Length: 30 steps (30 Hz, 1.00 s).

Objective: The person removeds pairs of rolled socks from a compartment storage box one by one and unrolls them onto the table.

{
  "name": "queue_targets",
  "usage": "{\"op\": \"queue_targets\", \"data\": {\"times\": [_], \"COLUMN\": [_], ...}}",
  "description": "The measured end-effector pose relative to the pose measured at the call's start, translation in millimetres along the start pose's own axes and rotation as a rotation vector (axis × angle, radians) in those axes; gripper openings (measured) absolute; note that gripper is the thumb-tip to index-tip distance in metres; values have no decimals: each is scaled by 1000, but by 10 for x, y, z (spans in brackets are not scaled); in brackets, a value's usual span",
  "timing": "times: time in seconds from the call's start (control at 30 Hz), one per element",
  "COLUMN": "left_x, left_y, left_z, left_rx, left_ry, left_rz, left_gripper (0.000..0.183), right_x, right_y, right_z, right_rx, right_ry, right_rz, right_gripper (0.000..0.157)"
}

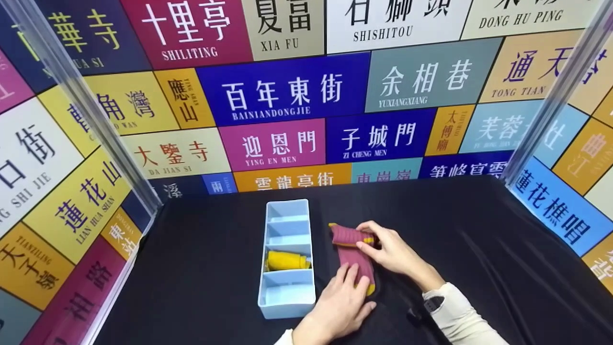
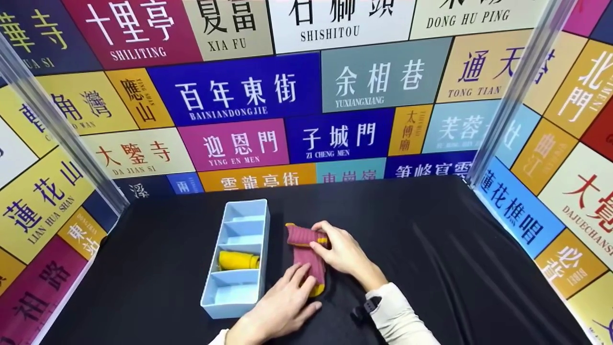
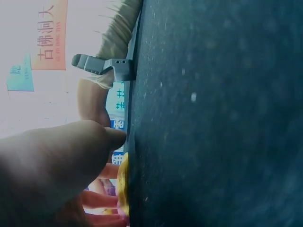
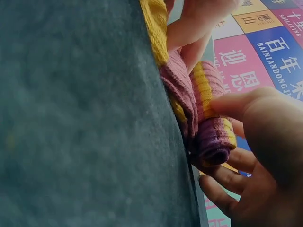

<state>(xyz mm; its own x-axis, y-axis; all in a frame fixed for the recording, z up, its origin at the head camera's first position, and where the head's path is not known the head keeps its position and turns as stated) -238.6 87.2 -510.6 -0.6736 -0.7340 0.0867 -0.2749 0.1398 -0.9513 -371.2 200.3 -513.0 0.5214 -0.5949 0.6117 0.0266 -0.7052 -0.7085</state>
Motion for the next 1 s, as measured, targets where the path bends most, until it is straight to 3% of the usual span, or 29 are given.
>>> {"op": "queue_targets", "data": {"times": [0.27,0.4,0.5,0.63,0.7,1.0], "left_x": [91,115,136,144,131,81], "left_y": [91,124,124,92,76,69], "left_z": [-64,-70,-57,-39,-35,-39], "left_rx": [39,33,13,-25,-35,-45], "left_ry": [-46,-59,-72,-81,-78,-68], "left_rz": [26,36,54,55,48,39], "left_gripper": [67,73,77,74,71,65], "right_x": [16,35,30,-12,-26,-67], "right_y": [-52,-105,-79,20,33,-45], "right_z": [-13,-32,-55,-76,-86,-122], "right_rx": [-78,-143,-135,-58,-51,-108], "right_ry": [0,-9,-9,2,-3,-22], "right_rz": [66,54,45,25,30,35], "right_gripper": [38,23,20,42,46,34]}}
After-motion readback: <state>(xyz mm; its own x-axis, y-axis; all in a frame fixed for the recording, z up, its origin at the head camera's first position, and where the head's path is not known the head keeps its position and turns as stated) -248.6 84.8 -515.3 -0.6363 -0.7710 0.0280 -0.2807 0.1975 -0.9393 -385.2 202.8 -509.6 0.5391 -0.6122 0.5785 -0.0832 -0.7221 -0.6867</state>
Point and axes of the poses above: each hand's wrist, its own z-axis away from the middle knuckle, its own y-axis out of the palm, x = y × z, the point moved 10 cm from there along -z, towards the middle knuckle, and after that the axes turned 2 degrees about x, right-handed, at the moved point
